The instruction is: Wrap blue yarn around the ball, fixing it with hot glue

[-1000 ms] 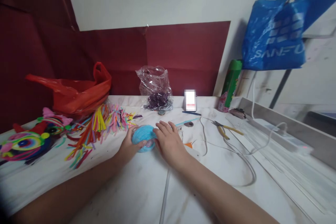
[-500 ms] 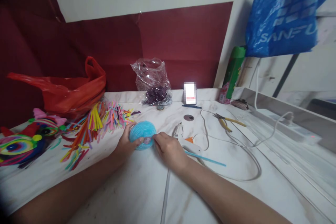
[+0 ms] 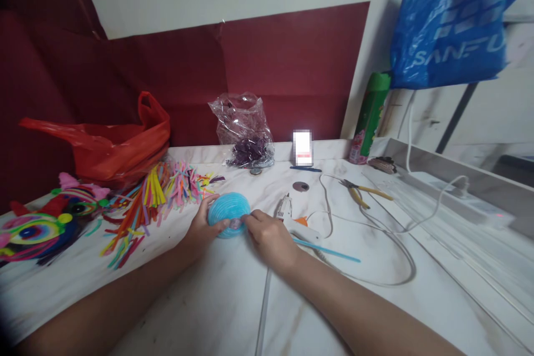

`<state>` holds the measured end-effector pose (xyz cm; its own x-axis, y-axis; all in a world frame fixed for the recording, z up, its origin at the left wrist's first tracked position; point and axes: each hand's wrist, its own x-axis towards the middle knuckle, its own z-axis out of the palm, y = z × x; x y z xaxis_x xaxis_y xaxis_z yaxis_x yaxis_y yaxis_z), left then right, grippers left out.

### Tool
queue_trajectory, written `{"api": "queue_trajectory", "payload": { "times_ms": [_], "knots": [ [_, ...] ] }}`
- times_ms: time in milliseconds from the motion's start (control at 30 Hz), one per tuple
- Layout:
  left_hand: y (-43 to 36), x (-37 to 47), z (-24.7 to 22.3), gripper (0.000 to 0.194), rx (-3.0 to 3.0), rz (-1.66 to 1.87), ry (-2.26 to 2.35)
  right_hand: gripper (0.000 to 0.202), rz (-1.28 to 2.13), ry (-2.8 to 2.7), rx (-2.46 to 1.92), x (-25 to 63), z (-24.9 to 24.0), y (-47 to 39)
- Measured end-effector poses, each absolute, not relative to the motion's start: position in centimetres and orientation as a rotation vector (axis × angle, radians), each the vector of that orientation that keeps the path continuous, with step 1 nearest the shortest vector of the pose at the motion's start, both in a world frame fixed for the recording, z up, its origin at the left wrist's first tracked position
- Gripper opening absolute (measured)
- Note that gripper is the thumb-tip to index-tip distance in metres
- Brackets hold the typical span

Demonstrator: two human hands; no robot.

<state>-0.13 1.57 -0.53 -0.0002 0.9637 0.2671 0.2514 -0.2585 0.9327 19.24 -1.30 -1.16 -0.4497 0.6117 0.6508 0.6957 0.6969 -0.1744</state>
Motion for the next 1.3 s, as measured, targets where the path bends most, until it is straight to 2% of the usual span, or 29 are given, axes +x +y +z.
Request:
{"api": "queue_trajectory", "payload": {
  "times_ms": [367, 567, 800, 1000, 1300],
  "knots": [
    [1.8, -0.3, -0.9, 0.075, 1.597, 1.291, 1.251, 0.046, -0.354, -2.287, -0.988, 19.2, -1.2, -1.5],
    [1.9, -0.3, -1.2, 0.064, 1.631, 1.312, 1.201, 0.045, -0.391, -2.301, -0.999, 19.2, -0.9, -1.8],
    [1.5, 0.0, -0.6, 0.070, 1.618, 1.319, 1.398, 0.041, -0.403, -2.256, -0.964, 19.0, -1.0, -1.7],
    [1.5, -0.4, -0.6, 0.074, 1.561, 1.298, 1.338, 0.031, -0.335, -2.188, -0.931, 19.0, -1.4, -1.7],
    [2.2, -0.6, -1.4, 0.074, 1.549, 1.328, 1.246, 0.039, -0.380, -2.223, -0.912, 19.2, -1.7, -1.4]
  ]
}}
